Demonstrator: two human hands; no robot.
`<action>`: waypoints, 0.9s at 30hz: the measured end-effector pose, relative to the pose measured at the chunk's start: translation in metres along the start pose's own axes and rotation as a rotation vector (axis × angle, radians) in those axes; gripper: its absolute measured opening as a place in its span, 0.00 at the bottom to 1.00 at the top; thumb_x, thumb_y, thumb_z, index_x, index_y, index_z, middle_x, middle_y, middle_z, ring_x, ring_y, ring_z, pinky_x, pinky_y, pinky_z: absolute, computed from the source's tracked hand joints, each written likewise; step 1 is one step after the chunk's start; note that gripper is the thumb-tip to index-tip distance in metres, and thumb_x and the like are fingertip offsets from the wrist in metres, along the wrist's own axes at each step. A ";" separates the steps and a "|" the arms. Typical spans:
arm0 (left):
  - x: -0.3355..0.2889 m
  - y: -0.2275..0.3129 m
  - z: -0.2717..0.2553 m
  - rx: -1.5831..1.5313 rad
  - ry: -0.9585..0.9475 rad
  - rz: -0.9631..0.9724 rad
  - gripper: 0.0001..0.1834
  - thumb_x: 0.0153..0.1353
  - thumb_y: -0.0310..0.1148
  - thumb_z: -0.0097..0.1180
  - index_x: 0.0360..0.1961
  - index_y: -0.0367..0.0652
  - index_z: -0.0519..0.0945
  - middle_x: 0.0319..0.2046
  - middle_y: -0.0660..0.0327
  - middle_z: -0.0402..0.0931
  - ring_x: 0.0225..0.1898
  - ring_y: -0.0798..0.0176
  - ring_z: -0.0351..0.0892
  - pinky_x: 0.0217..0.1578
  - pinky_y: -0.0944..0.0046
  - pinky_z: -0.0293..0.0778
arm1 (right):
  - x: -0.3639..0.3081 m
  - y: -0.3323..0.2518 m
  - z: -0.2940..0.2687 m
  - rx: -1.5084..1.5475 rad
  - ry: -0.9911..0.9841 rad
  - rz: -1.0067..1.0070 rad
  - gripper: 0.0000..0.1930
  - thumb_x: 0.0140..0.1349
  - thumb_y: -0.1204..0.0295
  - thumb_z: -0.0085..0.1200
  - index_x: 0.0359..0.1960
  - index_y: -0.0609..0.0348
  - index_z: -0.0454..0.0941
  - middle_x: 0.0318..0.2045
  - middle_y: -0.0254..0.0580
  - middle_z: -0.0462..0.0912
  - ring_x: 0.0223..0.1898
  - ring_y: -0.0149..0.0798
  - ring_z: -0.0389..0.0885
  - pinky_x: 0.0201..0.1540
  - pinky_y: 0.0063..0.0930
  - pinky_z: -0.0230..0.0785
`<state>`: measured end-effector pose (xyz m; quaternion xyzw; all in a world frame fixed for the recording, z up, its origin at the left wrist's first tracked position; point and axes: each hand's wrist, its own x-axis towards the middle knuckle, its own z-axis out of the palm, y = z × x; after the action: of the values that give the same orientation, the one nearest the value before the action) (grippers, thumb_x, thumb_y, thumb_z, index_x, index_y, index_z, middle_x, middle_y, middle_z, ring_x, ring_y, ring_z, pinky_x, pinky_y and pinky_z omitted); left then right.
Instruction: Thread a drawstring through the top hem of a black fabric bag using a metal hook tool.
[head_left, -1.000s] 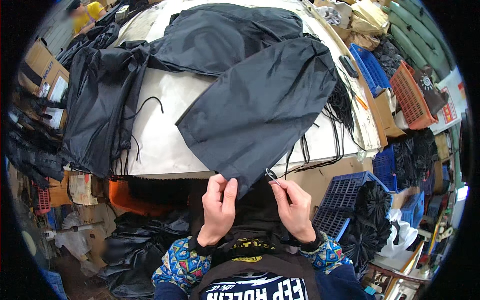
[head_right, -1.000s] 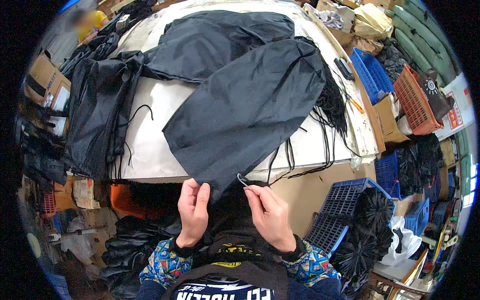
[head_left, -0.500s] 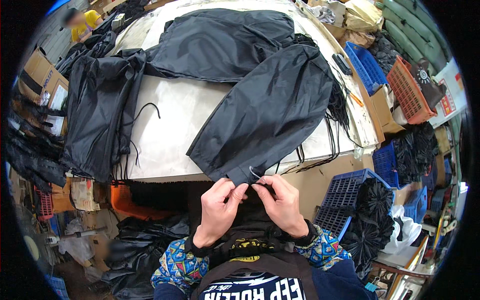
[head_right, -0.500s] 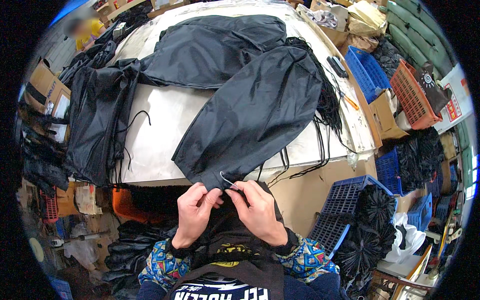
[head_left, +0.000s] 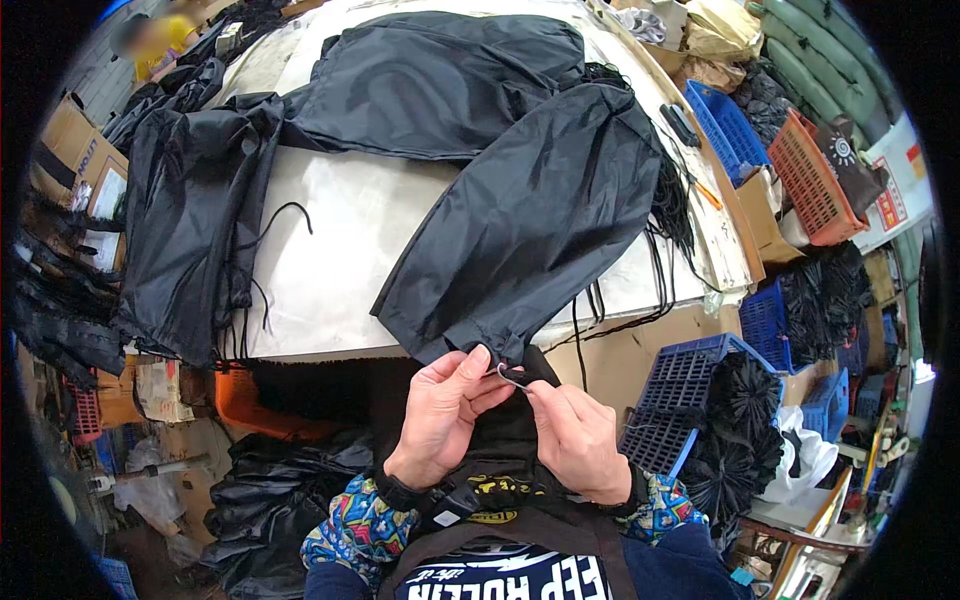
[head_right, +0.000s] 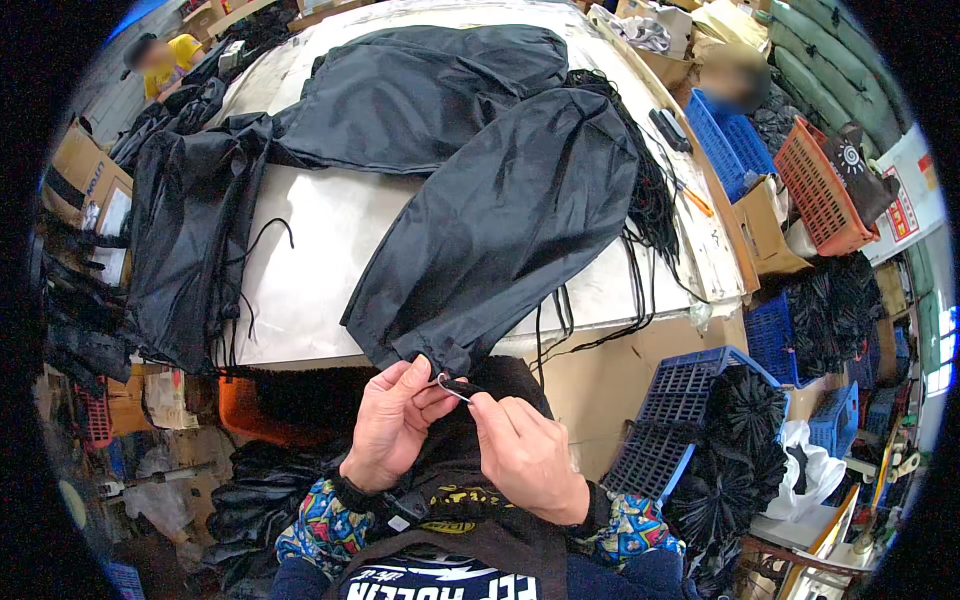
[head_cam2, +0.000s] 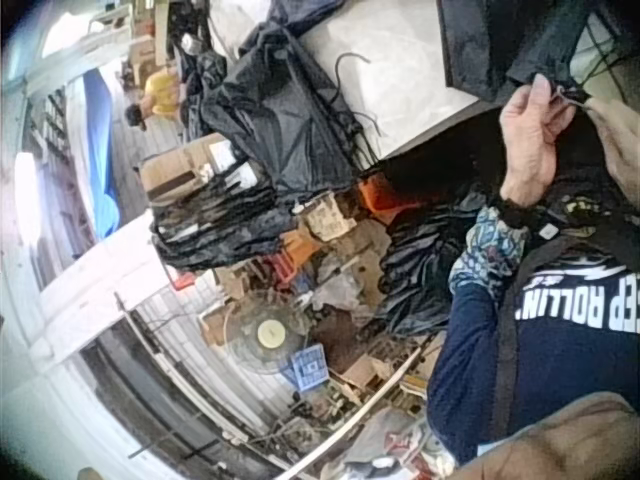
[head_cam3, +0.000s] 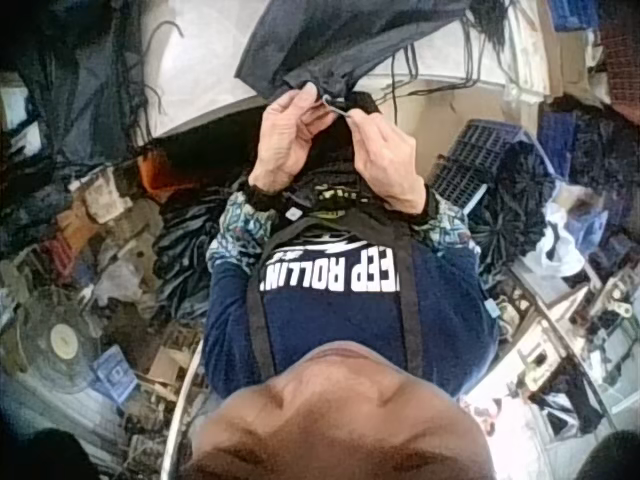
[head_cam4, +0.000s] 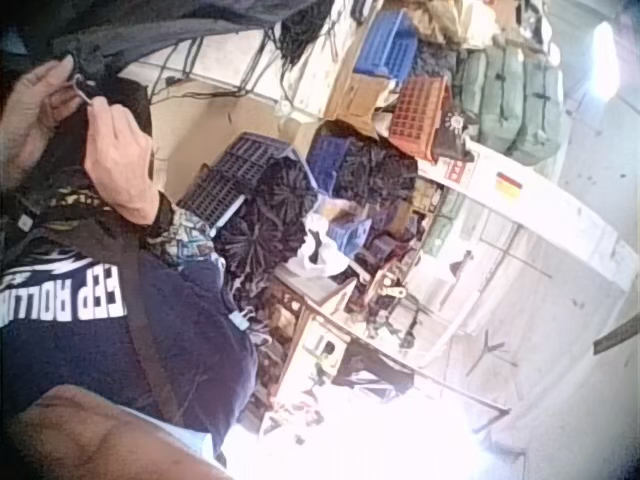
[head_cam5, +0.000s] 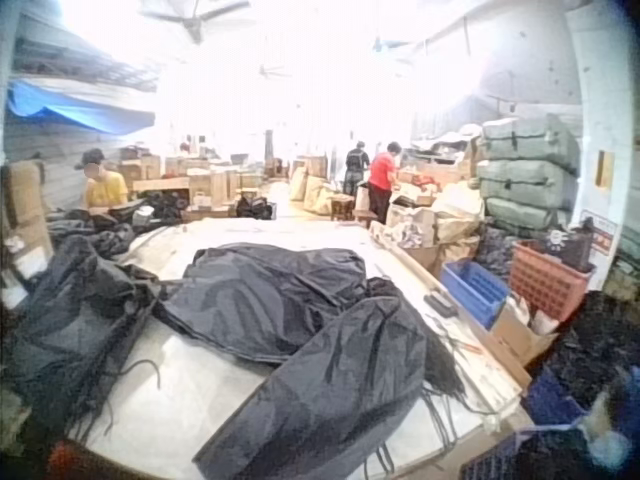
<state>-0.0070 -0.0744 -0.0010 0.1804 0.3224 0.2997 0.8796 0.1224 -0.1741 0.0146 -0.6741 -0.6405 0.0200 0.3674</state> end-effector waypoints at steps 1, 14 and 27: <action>0.000 -0.002 0.000 -0.015 0.018 0.012 0.08 0.62 0.31 0.55 0.36 0.36 0.79 0.34 0.56 0.81 0.36 0.63 0.82 0.41 0.65 0.79 | 0.000 0.000 0.001 -0.001 0.000 0.000 0.09 0.53 0.79 0.57 0.37 0.61 0.74 0.20 0.38 0.71 0.22 0.38 0.74 0.22 0.31 0.66; 0.003 0.015 0.001 0.170 0.142 0.393 0.08 0.63 0.31 0.55 0.31 0.38 0.79 0.26 0.63 0.79 0.27 0.72 0.77 0.28 0.72 0.74 | 0.011 0.009 0.002 0.154 -0.155 -0.012 0.16 0.52 0.78 0.57 0.45 0.60 0.74 0.25 0.43 0.75 0.26 0.43 0.76 0.26 0.32 0.69; 0.017 -0.014 -0.001 0.692 -0.095 0.190 0.10 0.60 0.31 0.57 0.32 0.32 0.81 0.28 0.57 0.81 0.25 0.70 0.78 0.24 0.70 0.74 | -0.013 0.050 -0.039 0.056 -0.167 0.086 0.15 0.49 0.86 0.53 0.40 0.63 0.77 0.21 0.47 0.73 0.21 0.47 0.74 0.23 0.34 0.66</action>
<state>0.0083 -0.0743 -0.0168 0.5105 0.3453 0.2444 0.7487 0.1821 -0.1992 0.0116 -0.6865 -0.6385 0.1097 0.3301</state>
